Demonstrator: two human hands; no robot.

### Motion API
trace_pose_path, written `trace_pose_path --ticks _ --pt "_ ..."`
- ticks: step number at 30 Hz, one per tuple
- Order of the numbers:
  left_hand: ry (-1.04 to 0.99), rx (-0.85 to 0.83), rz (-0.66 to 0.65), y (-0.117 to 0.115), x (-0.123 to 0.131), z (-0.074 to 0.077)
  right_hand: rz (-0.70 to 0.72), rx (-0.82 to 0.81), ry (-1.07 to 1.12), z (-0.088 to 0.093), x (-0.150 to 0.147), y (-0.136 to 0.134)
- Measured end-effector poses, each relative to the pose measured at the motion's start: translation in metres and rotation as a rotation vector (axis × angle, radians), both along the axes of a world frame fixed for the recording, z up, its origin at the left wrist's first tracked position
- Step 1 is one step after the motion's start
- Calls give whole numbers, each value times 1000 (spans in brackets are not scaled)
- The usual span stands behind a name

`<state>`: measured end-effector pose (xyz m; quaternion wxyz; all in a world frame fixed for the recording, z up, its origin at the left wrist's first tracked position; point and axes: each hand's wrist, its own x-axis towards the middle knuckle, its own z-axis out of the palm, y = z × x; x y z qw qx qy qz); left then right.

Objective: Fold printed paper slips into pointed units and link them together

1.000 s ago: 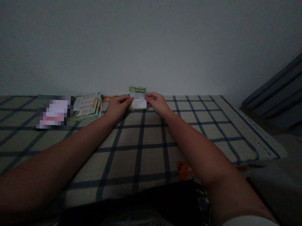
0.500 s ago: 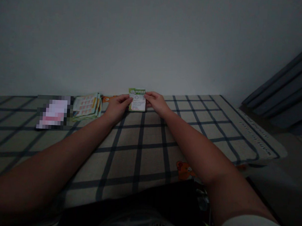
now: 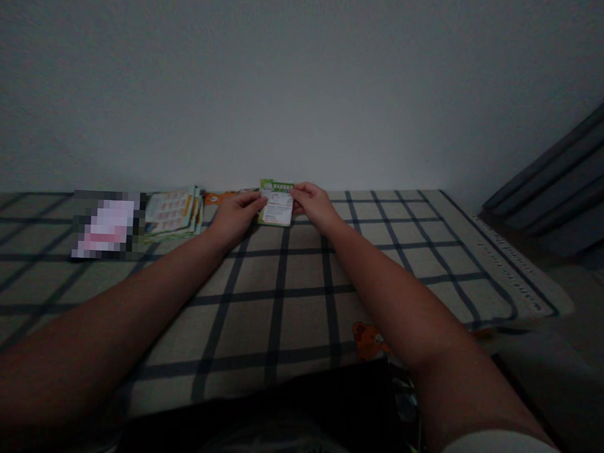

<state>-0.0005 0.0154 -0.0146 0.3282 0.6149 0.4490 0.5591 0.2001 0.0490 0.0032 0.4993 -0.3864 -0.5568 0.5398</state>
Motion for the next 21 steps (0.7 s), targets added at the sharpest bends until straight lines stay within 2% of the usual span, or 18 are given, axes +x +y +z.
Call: trace_pose_path --ticks 5,12,18,21 --pt "0 -31 -22 0 1 -1 -35 28 -17 -3 1 3" --pt "-177 -91 -38 1 3 -3 -16 47 -45 -3 0 2" --pt "-120 -58 -20 4 1 -6 25 16 -12 -1 0 -1" --pt "-69 -30 -21 4 0 -6 2 42 -40 -2 1 1"
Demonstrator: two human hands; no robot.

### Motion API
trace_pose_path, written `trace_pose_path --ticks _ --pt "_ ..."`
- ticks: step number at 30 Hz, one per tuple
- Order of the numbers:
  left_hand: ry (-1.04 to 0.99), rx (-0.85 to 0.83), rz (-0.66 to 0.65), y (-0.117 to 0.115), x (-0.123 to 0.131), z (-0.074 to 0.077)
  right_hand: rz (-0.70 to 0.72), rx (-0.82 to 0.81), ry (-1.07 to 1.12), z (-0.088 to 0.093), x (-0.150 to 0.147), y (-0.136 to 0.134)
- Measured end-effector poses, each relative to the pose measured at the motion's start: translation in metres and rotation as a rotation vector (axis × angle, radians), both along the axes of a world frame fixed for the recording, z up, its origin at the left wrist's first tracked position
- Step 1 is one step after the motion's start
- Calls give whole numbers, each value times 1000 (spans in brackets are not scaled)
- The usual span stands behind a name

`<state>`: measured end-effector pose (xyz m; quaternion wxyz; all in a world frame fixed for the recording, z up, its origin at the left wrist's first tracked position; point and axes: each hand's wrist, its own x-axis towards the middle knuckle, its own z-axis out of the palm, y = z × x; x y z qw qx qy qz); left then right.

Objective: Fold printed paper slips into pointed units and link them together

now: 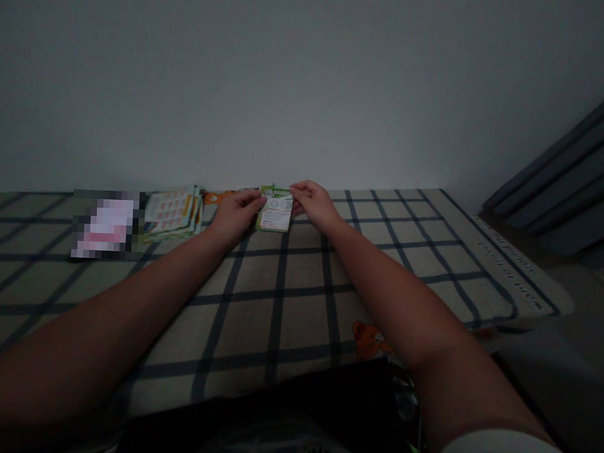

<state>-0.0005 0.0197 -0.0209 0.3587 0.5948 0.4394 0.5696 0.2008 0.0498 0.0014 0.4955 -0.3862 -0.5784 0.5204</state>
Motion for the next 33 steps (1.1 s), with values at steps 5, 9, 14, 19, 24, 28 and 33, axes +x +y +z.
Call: trace_pose_path --ticks 5,9,14,19,24,28,33 --pt "85 60 -18 0 0 2 -34 58 -40 -3 1 4" --pt "57 70 5 4 -1 -1 -7 63 -9 -4 1 5" --pt "-24 79 99 9 -4 -7 62 -8 12 -6 0 4" --pt "-77 62 89 7 -3 -6 30 17 -21 -7 0 5" --pt "-136 -9 16 3 0 -3 -18 48 -24 -7 1 7" --pt "-76 -5 3 5 -1 -4 -5 18 -6 -6 1 6" --pt "-84 38 77 7 -3 -5 56 -36 -6 -5 -1 1"
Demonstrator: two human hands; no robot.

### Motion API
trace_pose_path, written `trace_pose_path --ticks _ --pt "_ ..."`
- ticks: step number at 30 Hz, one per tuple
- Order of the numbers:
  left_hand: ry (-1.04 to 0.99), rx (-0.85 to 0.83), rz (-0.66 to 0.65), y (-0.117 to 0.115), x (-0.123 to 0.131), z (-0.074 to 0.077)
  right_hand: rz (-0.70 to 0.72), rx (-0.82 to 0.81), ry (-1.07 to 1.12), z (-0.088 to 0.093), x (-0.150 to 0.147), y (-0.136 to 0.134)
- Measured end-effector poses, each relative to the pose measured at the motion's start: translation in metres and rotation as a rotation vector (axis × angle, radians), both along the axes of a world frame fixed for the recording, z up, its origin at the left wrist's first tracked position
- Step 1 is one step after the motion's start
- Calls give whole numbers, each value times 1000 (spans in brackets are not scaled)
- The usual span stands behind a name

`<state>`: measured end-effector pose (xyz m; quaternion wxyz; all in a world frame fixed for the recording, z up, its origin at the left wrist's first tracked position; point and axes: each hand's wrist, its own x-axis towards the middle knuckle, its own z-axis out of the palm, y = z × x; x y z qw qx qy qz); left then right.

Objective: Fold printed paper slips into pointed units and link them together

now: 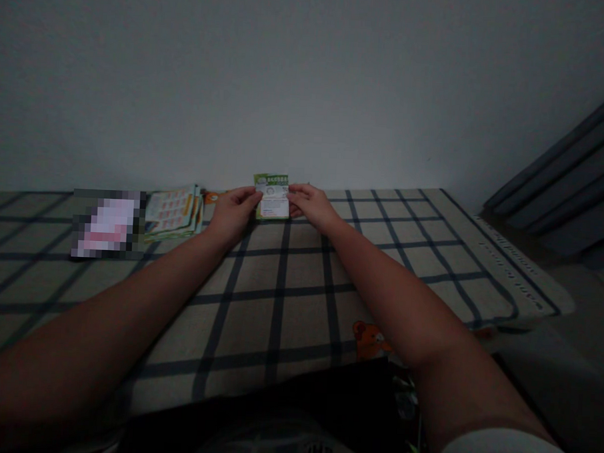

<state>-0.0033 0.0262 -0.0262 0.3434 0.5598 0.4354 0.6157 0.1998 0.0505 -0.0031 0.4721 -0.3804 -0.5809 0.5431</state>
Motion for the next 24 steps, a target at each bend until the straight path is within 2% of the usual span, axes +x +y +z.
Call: trace_pose_path --ticks 5,10,19,24 --pt "-13 -15 -62 -4 2 4 -51 48 -39 -1 1 3" --pt "72 -44 -126 -4 0 3 -63 74 -35 -4 2 9" --pt "-147 -96 -26 4 3 1 58 119 0 -4 5 3" --pt "-160 -112 -7 5 4 3 83 89 -82 -2 3 -1"
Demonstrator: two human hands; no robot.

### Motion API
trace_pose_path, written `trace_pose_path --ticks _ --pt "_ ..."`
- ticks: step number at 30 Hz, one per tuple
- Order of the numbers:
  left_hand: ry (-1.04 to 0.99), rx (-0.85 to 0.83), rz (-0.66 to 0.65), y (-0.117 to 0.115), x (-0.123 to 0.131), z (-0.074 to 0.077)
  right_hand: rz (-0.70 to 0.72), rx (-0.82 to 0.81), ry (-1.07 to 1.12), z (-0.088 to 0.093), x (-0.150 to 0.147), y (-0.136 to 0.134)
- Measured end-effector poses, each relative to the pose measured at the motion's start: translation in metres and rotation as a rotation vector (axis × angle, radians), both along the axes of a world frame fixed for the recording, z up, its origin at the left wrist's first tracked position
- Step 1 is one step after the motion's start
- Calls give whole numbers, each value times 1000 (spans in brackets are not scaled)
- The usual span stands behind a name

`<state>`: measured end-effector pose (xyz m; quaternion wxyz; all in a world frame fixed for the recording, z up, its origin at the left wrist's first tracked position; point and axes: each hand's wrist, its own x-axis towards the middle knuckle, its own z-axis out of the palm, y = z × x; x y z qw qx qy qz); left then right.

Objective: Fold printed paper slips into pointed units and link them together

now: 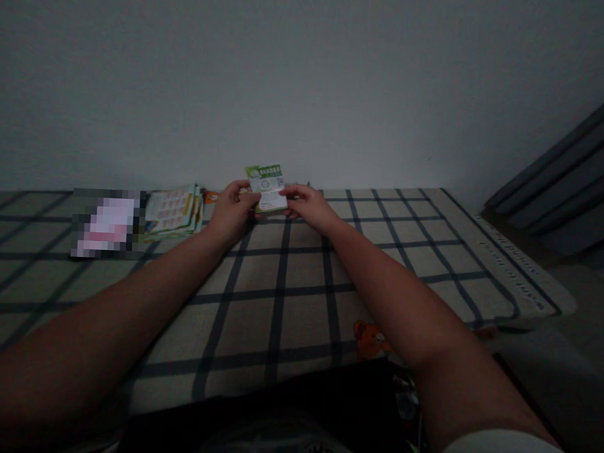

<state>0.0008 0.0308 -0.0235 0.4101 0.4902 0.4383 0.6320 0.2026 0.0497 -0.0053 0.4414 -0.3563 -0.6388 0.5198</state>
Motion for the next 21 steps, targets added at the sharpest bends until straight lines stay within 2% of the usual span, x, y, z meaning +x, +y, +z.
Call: trace_pose_path --ticks 6,16,21 --pt "47 25 -32 -5 0 3 -56 -24 -29 5 -1 -5" --pt "-20 43 -191 -14 2 10 -85 -1 -64 14 -2 -13" --pt "-1 53 -186 -16 2 11 -75 0 -88 17 -2 -16"
